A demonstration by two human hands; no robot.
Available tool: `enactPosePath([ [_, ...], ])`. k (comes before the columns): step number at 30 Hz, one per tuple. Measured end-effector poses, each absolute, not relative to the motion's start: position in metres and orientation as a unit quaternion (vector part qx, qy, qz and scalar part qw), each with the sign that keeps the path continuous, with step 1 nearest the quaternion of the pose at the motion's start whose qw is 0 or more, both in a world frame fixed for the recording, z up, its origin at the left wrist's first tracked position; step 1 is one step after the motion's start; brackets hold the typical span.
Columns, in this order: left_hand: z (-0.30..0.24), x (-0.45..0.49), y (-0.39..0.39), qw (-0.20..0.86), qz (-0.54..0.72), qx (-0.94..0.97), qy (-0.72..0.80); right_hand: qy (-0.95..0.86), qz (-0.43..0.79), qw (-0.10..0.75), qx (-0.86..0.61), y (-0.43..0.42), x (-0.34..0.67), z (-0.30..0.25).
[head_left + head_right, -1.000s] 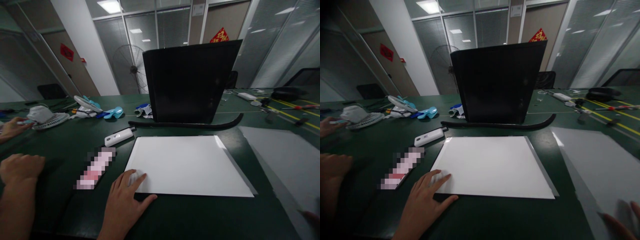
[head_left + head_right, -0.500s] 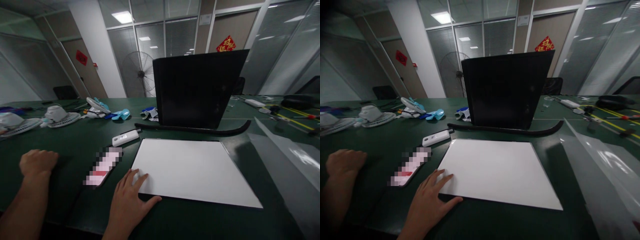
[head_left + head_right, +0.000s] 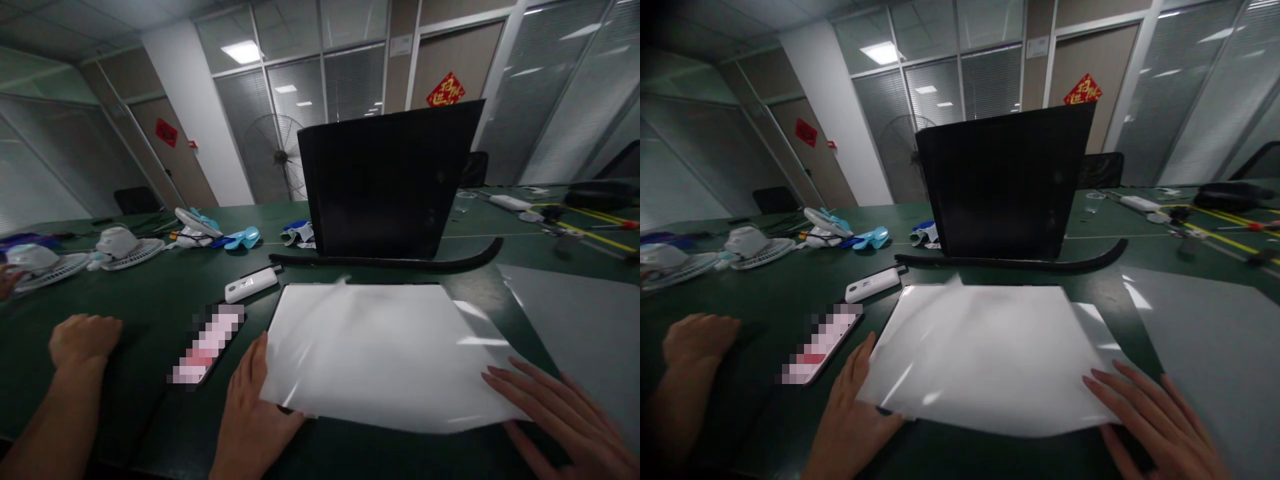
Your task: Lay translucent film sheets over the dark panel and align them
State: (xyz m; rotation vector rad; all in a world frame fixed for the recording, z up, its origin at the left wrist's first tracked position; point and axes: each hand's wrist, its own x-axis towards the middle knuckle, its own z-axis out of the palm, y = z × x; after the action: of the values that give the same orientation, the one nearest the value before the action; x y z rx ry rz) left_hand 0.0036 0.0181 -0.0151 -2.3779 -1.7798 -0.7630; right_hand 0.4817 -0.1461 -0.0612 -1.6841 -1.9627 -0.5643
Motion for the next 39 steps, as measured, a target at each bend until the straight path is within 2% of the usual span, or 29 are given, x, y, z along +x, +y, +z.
enactPosePath([
  [6, -0.002, 0.006, 0.02, 0.005, -0.345, -0.773, -0.532, -0.728, -0.152, 0.201, -0.637, -0.151, 0.473, -0.047],
  [9, 0.0, 0.007, 0.025, 0.011, -0.293, -0.816, -0.499, -0.718, -0.146, 0.214, -0.646, -0.151, 0.466, -0.039],
  [13, -0.003, 0.01, 0.028, -0.007, -0.209, -0.825, -0.526, -0.674, -0.132, 0.246, -0.684, -0.151, 0.466, -0.042],
  [19, -0.009, 0.01, 0.031, 0.036, -0.249, -0.811, -0.528, -0.685, -0.168, 0.192, -0.683, -0.151, 0.475, -0.059],
  [28, -0.018, 0.009, 0.035, 0.041, -0.219, -0.779, -0.586, -0.643, -0.158, 0.248, -0.707, -0.155, 0.469, -0.049],
  [35, -0.018, 0.008, 0.035, 0.003, -0.225, -0.781, -0.583, -0.658, -0.177, 0.195, -0.706, -0.153, 0.477, -0.061],
  [39, -0.015, 0.008, 0.034, -0.004, -0.23, -0.789, -0.57, -0.673, -0.178, 0.203, -0.688, -0.151, 0.478, -0.061],
])
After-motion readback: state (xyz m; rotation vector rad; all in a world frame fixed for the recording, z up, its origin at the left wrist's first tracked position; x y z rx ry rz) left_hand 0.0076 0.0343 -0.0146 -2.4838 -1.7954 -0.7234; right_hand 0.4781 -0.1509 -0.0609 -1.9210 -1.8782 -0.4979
